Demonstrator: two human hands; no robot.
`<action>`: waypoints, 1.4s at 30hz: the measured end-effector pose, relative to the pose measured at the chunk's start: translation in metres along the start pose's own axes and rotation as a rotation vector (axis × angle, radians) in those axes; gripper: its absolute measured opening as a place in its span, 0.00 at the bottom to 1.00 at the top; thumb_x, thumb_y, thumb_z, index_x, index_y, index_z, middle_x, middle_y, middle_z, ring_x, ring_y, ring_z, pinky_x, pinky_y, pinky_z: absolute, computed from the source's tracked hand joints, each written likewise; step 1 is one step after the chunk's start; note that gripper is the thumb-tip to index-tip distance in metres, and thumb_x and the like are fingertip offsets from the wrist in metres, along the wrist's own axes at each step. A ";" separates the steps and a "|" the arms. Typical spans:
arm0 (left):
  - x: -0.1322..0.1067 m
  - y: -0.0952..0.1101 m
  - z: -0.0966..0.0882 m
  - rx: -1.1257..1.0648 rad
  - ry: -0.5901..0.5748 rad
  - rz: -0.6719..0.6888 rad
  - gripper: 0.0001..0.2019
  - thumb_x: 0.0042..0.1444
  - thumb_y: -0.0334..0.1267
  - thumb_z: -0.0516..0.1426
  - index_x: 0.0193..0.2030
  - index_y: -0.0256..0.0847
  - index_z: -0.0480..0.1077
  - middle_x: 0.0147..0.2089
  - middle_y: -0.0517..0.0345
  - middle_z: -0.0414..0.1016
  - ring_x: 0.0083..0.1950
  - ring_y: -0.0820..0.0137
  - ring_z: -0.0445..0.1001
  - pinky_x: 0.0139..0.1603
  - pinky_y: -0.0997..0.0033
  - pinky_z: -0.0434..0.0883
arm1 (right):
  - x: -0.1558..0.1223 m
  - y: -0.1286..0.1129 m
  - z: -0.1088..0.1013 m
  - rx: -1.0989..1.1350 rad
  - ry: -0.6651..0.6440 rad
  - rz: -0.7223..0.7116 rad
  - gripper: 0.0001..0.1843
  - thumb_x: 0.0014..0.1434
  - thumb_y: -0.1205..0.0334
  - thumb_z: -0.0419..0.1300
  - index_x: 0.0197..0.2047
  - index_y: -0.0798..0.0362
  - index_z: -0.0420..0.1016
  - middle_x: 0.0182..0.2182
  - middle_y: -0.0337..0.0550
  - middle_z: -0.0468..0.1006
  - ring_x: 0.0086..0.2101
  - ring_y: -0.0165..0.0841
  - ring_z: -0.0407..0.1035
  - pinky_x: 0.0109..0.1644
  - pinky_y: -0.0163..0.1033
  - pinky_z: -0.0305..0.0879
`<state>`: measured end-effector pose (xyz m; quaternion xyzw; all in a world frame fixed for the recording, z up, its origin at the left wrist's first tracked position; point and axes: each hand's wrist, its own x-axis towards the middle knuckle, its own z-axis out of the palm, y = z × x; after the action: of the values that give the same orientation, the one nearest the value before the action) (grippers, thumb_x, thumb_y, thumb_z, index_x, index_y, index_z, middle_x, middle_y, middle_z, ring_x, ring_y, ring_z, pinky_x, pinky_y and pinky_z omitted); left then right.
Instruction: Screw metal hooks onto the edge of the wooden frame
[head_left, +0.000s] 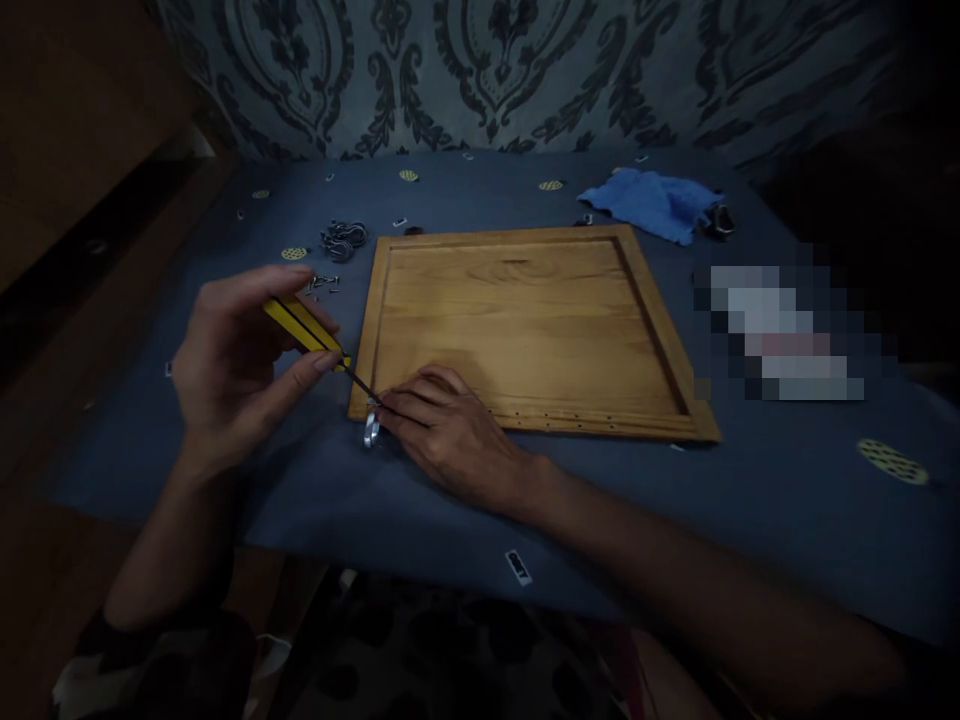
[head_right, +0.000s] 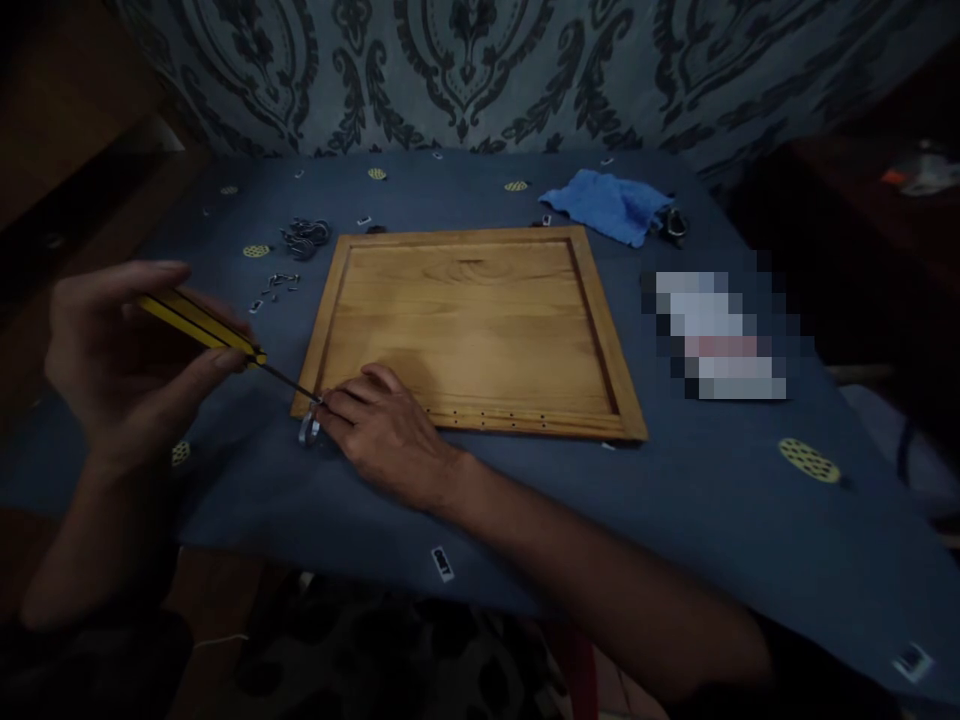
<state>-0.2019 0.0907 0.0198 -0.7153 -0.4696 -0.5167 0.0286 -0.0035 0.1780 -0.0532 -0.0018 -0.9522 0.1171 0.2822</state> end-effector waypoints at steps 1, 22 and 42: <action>0.001 0.000 0.000 -0.011 0.019 -0.008 0.33 0.50 0.35 0.70 0.62 0.48 0.65 0.53 0.57 0.70 0.44 0.73 0.78 0.37 0.70 0.83 | 0.000 0.000 0.000 0.009 -0.005 0.002 0.15 0.72 0.68 0.51 0.52 0.58 0.77 0.47 0.49 0.82 0.48 0.38 0.71 0.59 0.50 0.61; 0.001 0.000 0.004 0.059 0.000 0.037 0.34 0.49 0.35 0.71 0.63 0.46 0.67 0.53 0.54 0.72 0.39 0.75 0.78 0.33 0.78 0.79 | -0.001 0.001 0.003 -0.017 0.025 -0.018 0.13 0.71 0.68 0.53 0.52 0.56 0.77 0.47 0.48 0.82 0.47 0.37 0.72 0.58 0.48 0.60; -0.004 -0.001 0.001 0.084 0.002 0.035 0.36 0.44 0.32 0.73 0.62 0.45 0.68 0.53 0.55 0.75 0.41 0.74 0.79 0.37 0.77 0.81 | 0.001 0.002 0.003 -0.022 0.059 -0.028 0.12 0.71 0.67 0.53 0.50 0.58 0.78 0.45 0.47 0.83 0.46 0.37 0.73 0.57 0.48 0.62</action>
<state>-0.2024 0.0893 0.0162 -0.7211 -0.4783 -0.4966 0.0680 -0.0058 0.1791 -0.0557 0.0048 -0.9446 0.1027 0.3118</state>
